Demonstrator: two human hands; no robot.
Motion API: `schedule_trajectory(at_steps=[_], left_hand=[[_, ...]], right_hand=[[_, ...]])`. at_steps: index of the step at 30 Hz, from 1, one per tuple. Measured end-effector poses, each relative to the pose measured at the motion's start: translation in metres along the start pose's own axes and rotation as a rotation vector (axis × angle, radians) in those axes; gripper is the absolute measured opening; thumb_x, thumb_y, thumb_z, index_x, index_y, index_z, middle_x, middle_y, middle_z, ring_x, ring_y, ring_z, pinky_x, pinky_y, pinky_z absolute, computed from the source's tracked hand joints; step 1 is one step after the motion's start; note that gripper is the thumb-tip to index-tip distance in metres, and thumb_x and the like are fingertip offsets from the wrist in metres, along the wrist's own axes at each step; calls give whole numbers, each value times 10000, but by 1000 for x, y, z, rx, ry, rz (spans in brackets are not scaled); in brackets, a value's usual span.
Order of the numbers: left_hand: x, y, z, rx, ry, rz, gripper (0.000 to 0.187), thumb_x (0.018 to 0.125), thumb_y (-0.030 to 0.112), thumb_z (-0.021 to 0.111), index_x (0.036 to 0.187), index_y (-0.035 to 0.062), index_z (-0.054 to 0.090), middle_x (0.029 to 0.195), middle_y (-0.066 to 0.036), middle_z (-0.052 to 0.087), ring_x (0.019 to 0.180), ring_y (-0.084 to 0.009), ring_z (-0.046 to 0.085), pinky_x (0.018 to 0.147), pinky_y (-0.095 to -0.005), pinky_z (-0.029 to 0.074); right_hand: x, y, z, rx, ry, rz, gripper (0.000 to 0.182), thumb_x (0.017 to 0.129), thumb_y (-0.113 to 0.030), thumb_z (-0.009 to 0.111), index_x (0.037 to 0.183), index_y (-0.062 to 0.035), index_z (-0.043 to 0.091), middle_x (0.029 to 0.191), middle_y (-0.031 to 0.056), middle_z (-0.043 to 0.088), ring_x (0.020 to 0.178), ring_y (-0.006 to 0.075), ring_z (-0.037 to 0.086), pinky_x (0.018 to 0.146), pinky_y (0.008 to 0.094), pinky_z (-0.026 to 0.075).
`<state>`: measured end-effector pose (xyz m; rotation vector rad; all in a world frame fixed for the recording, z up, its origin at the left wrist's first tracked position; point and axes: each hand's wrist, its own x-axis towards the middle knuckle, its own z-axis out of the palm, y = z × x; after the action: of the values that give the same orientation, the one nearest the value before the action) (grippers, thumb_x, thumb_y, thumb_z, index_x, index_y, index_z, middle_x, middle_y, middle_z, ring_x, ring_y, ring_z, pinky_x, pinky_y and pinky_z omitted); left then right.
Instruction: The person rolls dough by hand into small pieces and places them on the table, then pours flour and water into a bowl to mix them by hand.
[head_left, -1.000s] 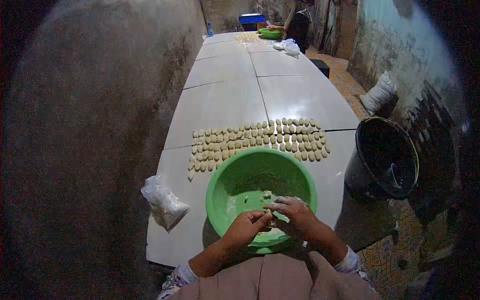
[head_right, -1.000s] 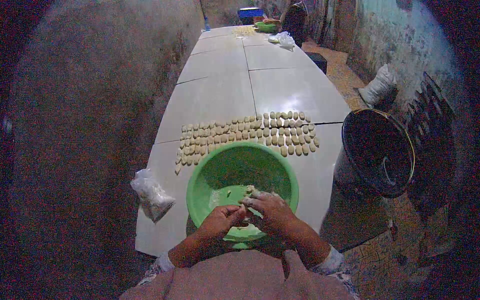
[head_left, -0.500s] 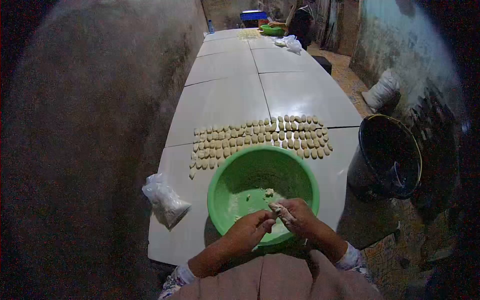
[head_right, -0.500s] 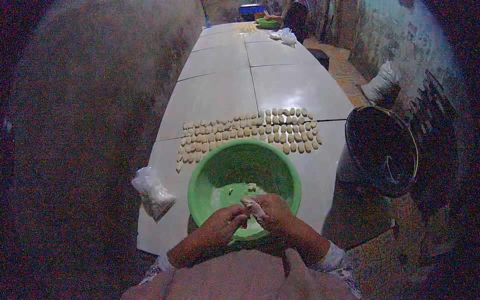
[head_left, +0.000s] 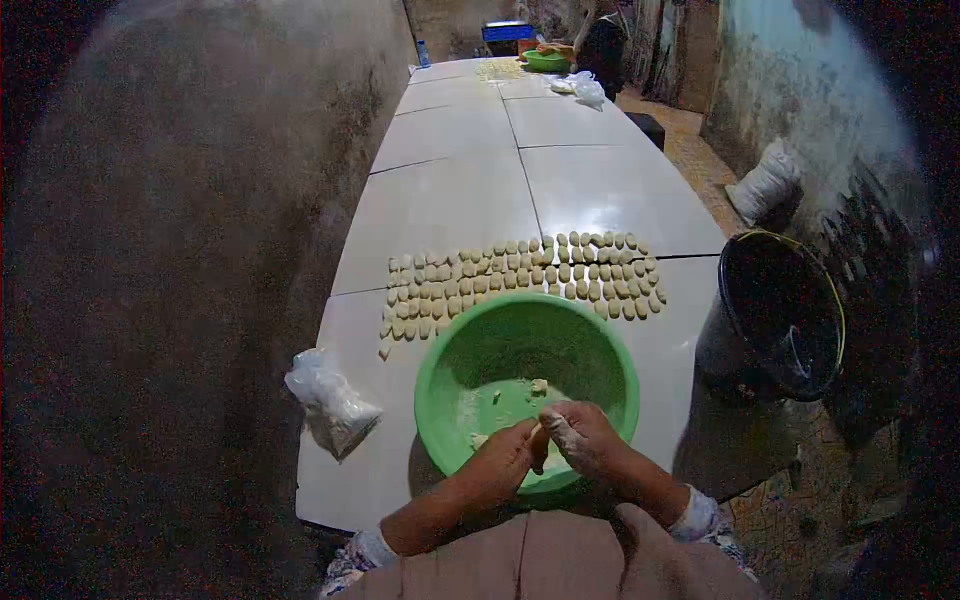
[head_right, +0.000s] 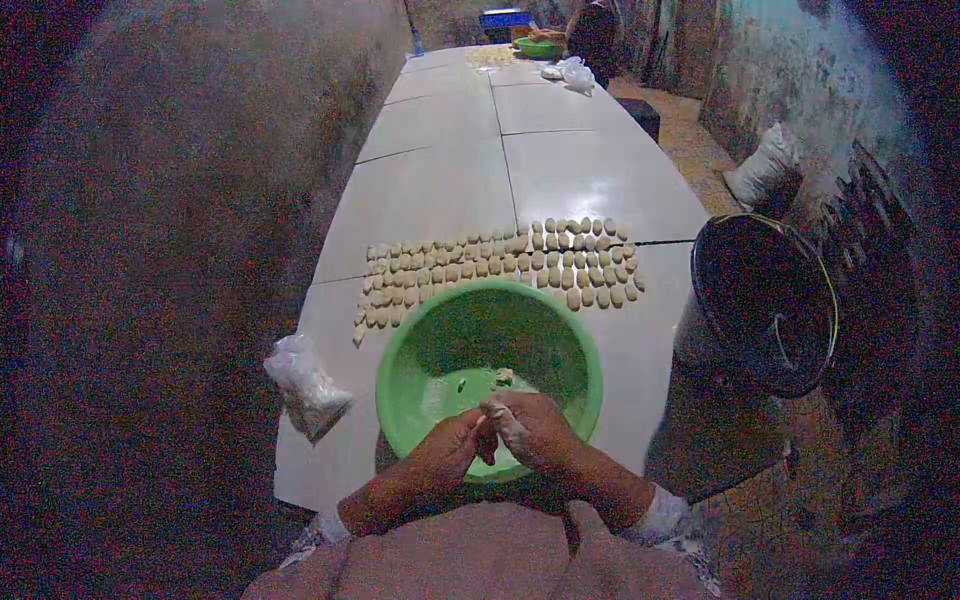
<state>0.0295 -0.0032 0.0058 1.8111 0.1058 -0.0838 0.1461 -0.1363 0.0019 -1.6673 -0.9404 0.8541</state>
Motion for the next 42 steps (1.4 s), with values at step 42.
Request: schedule_trajectory(at_steps=[42], left_hand=[[5,-12,1,-169,133,-60,455,981,432,357,850,23,507,735,-57,527,691,-151,496,663,-311,431]], right_hand=[[0,-1,-2,-70,98,72,446,974,-380,361,927,4,583,896,206,612,838,334,596,773,407,449]])
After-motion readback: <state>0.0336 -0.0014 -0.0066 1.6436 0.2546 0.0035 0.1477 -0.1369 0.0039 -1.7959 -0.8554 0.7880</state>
